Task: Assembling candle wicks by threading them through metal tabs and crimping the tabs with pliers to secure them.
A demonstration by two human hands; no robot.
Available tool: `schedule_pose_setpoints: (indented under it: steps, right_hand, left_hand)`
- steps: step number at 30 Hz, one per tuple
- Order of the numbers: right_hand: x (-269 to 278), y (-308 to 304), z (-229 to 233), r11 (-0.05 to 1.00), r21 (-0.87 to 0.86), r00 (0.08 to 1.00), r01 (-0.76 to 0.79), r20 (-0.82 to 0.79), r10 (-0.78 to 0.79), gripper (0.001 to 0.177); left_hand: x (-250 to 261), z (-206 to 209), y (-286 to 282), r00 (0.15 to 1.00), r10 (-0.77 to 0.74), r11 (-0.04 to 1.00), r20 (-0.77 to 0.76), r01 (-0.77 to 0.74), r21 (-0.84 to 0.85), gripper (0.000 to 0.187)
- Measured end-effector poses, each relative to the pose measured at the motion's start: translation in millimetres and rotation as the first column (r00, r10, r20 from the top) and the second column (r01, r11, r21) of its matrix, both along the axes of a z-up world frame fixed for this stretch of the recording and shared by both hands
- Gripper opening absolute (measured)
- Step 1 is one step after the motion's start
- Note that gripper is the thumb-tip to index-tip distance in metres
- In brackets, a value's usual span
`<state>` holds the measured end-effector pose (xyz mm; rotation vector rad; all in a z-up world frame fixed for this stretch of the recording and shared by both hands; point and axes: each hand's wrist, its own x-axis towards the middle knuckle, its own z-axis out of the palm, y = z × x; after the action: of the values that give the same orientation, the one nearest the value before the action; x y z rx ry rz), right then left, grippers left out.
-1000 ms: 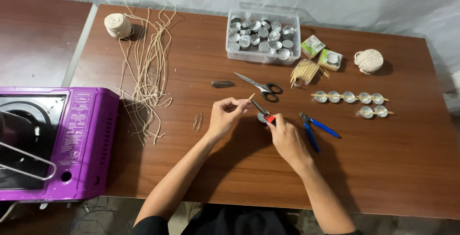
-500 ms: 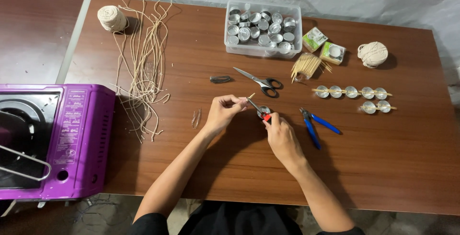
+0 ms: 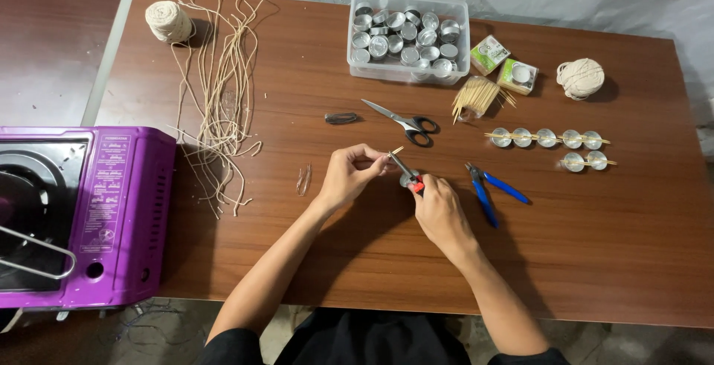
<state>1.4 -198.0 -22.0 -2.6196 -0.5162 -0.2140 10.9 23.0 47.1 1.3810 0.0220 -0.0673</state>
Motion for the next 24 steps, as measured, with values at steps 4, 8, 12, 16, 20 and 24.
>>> schedule_pose_setpoints:
  steps: [4,8,12,16,20,24]
  right_hand:
    - [-4,0,9,0.999,0.043,0.998,0.012,-0.057,-0.009,0.026]
    - [-6,6,12,0.999,0.037,0.999,-0.012,-0.030,0.013,0.027]
    - [-10,12,34,0.997,0.077,0.999,-0.017,-0.047,0.021,0.029]
    - [-12,17,49,0.995,0.099,0.996,-0.027,-0.082,0.036,0.035]
    - [-13,15,40,0.999,0.038,0.998,-0.028,-0.052,0.030,0.032]
    - [-8,5,16,1.000,-0.012,0.997,-0.009,-0.074,0.008,0.030]
  left_hand:
    - [4,-10,0,1.000,0.001,1.000,0.010,-0.001,0.002,0.018]
    - [8,-21,3,0.999,-0.010,1.000,0.032,0.010,0.014,0.018]
    - [7,-19,3,0.999,-0.027,1.000,0.039,0.026,0.017,0.017]
    - [6,-8,8,0.999,-0.046,0.999,0.028,0.045,0.020,0.016]
    - [5,-4,9,0.998,-0.056,0.998,0.017,0.056,0.017,0.017]
    - [6,-9,10,0.998,-0.060,0.998,0.001,0.060,0.023,0.019]
